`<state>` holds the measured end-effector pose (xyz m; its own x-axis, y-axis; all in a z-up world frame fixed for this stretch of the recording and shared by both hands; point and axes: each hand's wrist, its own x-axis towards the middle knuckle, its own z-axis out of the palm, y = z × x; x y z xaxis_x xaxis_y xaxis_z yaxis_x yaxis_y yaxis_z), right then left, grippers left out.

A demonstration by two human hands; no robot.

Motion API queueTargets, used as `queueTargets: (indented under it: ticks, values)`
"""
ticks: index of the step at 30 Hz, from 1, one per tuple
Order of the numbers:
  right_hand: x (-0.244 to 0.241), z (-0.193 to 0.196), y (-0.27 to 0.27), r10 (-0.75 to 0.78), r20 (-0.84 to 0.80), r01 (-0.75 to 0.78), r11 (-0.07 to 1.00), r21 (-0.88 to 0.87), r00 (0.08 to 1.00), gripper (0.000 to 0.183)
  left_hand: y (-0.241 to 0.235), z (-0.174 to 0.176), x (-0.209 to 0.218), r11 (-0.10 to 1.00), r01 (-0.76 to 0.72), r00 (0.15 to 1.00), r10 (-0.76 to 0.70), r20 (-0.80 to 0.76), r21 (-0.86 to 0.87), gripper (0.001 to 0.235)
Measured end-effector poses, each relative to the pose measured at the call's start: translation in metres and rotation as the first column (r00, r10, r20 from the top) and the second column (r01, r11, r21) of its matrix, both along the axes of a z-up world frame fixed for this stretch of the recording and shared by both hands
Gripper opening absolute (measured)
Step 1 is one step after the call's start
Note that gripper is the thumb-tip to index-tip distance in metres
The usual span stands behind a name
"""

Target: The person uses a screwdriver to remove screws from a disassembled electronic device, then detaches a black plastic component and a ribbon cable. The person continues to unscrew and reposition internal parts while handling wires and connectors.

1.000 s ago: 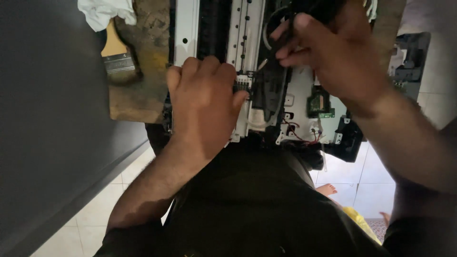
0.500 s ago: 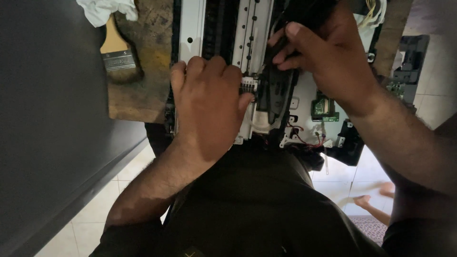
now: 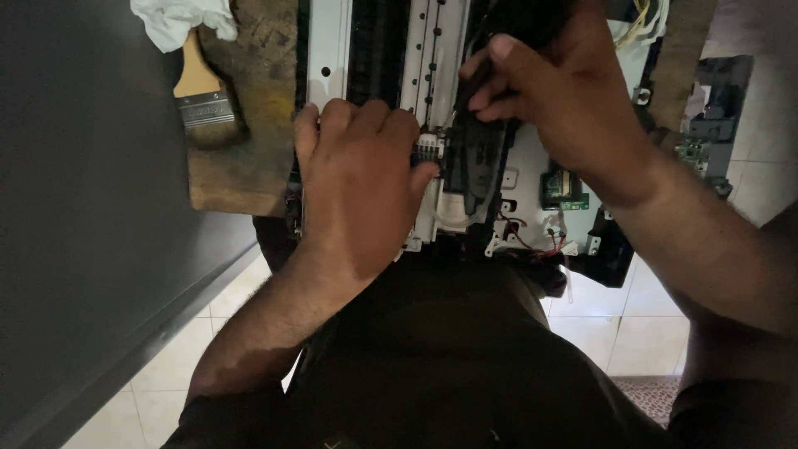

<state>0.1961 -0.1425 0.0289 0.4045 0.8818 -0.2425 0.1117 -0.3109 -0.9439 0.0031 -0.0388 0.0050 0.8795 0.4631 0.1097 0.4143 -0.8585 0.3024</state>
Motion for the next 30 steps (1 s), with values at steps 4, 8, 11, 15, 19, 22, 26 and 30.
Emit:
queueTargets:
  ticks: [4, 8, 11, 15, 19, 22, 26, 30]
  values:
    - [0.003, -0.006, -0.003, 0.008, 0.008, -0.009, 0.998, 0.061, 1.000, 0.033, 0.000, -0.001, 0.000, 1.000, 0.003, 1.000, -0.003, 0.007, -0.022, 0.043]
    - [-0.002, 0.000, 0.001, -0.043, -0.017, 0.043, 0.999, 0.010, 0.999, 0.035, 0.000, -0.001, -0.001, 1.000, 0.000, 1.000, 0.000, -0.014, -0.002, 0.042]
    - [-0.002, 0.001, 0.001, -0.011, 0.026, 0.010, 1.000, 0.016, 1.000, 0.032, 0.000, -0.001, -0.001, 1.000, -0.003, 1.000, 0.003, 0.010, -0.014, 0.041]
    - [0.001, -0.005, 0.000, 0.037, 0.020, -0.039, 0.997, 0.069, 0.999, 0.031, 0.001, 0.000, -0.001, 0.999, 0.000, 1.000, 0.001, 0.023, -0.052, 0.041]
    - [0.002, -0.006, -0.001, -0.004, -0.076, 0.008, 0.999, 0.047, 0.997, 0.035, 0.001, 0.002, 0.000, 0.997, 0.005, 0.999, -0.002, 0.039, -0.073, 0.040]
    - [-0.002, 0.002, 0.004, -0.029, -0.029, 0.029, 1.000, -0.007, 0.999, 0.033, -0.002, 0.006, 0.000, 1.000, -0.008, 1.000, 0.008, -0.014, -0.010, 0.044]
    - [0.000, 0.000, 0.003, -0.004, 0.013, 0.004, 1.000, 0.013, 1.000, 0.028, -0.002, 0.003, -0.001, 0.994, 0.009, 1.000, -0.010, -0.006, -0.113, 0.043]
    - [0.000, 0.001, 0.002, -0.014, -0.041, 0.015, 1.000, 0.015, 0.999, 0.038, 0.000, 0.003, -0.001, 0.994, 0.042, 0.998, -0.038, 0.045, -0.100, 0.040]
